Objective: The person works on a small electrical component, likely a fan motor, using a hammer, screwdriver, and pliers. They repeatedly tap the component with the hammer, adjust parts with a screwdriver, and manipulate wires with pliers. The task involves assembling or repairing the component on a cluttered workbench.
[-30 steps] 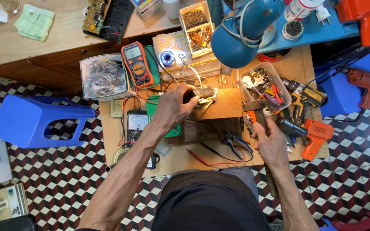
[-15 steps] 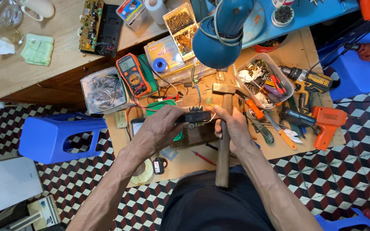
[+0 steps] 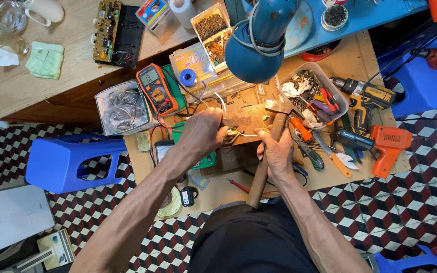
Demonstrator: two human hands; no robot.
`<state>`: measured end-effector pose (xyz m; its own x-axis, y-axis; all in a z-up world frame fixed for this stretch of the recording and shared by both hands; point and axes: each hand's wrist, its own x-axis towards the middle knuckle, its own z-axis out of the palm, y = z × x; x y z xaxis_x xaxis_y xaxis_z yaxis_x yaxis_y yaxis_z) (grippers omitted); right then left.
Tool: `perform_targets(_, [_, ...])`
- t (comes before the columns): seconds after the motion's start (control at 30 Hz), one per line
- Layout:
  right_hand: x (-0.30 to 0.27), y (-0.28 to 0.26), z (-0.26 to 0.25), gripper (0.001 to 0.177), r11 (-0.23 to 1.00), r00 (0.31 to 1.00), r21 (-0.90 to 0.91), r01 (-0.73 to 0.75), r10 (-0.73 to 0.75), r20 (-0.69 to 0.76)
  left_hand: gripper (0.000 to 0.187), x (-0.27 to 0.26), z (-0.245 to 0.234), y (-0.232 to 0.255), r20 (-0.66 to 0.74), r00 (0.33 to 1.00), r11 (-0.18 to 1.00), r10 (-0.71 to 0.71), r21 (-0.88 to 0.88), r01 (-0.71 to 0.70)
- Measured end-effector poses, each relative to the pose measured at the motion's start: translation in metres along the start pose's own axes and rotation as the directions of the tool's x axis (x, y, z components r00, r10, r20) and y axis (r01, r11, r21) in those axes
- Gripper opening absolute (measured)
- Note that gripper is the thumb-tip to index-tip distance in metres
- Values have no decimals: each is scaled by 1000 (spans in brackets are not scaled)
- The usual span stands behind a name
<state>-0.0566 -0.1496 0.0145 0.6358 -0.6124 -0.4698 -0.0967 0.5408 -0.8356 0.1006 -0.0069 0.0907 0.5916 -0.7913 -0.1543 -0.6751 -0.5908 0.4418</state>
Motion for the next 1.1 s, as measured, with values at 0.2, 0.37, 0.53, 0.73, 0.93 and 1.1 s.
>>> perform_targets(0.2, [12,9,-19,32,997,995,12,72,-71,-74,28,37,25,10,-45,998,999,41,30,-40])
perform_targets(0.37, [8,10,-24,28,996,987,-64,68,-77,-142,27,45,31,27,75,996,995,-57,88,50])
perform_targets(0.53, [-10,-22,-31,22,945,988,-312,101,-133,-82,35,24,29,25,-180,982,985,48,-154,-76])
perform_targets(0.73, [-56,-85,-30,25,593,976,-788,167,-215,45,77,-31,46,0,-323,917,869,-234,-493,48])
perform_targets(0.93, [-64,-99,8,31,156,777,-801,578,-406,482,67,-36,99,-7,-311,900,748,-304,-664,23])
perform_targets(1.1, [-70,-92,20,36,246,804,-801,545,-423,417,51,-35,118,-4,-347,854,676,-388,-737,7])
